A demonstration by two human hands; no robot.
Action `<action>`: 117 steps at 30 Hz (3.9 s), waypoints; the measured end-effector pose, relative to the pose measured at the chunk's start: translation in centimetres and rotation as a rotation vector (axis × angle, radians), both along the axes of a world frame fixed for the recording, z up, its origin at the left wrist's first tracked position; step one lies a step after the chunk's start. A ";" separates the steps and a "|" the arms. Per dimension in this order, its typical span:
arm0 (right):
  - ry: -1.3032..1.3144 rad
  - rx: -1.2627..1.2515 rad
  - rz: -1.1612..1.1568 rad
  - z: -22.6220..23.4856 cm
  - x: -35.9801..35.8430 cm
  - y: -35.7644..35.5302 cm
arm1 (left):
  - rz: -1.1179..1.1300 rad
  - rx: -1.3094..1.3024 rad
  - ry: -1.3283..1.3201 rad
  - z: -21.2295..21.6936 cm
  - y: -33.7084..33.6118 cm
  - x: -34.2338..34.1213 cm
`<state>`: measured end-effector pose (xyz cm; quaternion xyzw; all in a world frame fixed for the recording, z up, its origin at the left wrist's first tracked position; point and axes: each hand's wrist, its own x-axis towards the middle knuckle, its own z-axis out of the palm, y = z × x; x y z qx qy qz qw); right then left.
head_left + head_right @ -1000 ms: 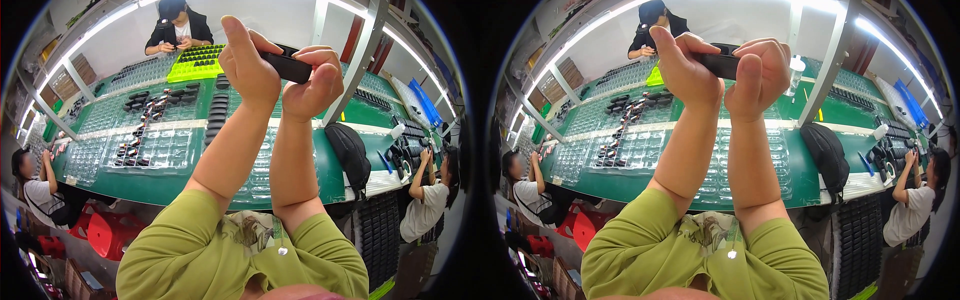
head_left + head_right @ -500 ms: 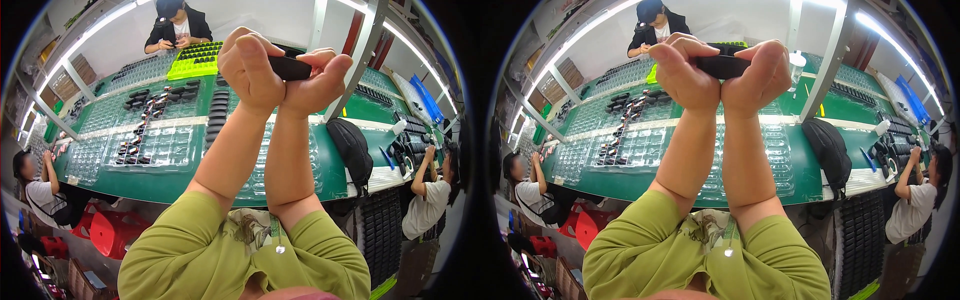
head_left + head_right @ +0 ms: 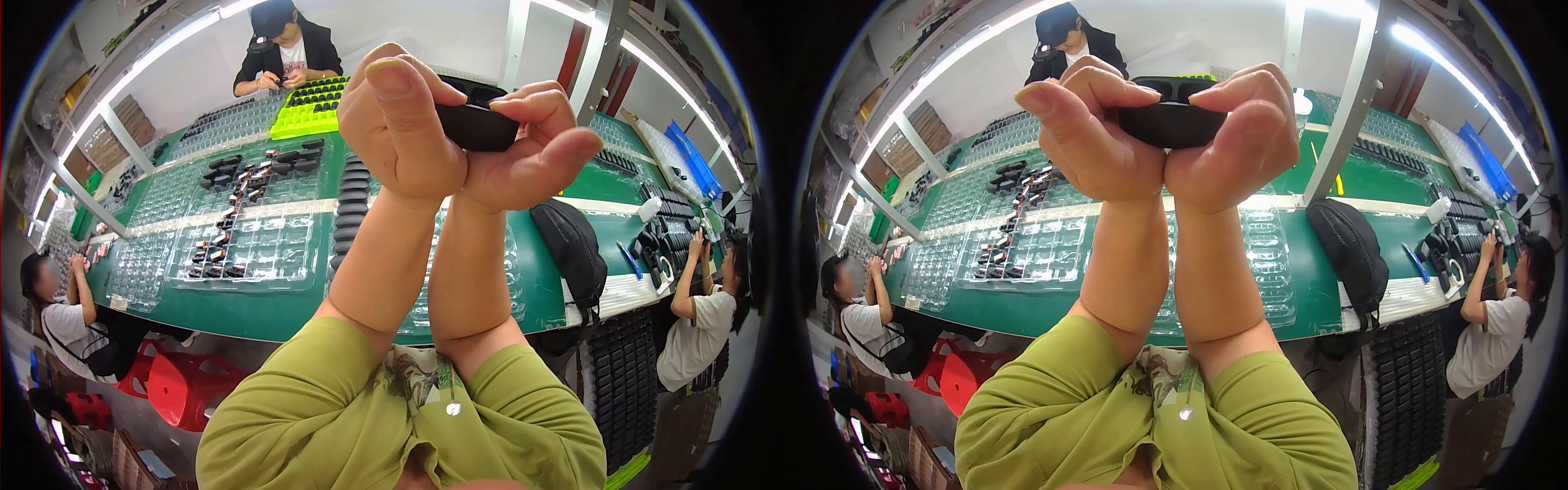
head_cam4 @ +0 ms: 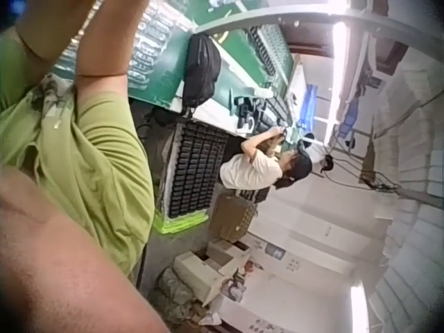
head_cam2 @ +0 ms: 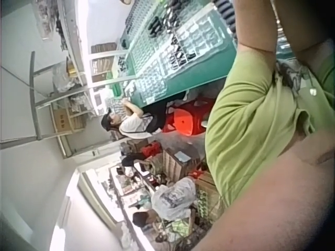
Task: The person assembles black plastic components by hand, likely earbud charging cases, on an industrial manufacturing assembly line.
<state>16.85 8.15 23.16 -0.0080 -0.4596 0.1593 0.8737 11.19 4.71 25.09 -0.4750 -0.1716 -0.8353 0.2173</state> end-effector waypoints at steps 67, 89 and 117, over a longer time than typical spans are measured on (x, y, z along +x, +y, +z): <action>-1.306 -0.809 0.803 -22.2 8.6 -9.9 | -0.948 -1.325 0.040 -23.5 -14.5 -5.2; -1.059 -1.179 1.200 -23.0 12.3 -10.1 | -1.030 -1.361 0.177 -22.5 -14.6 -1.3; -1.312 -0.959 0.970 -22.6 11.4 -12.7 | -0.768 -1.439 -0.069 -25.2 -19.9 -1.9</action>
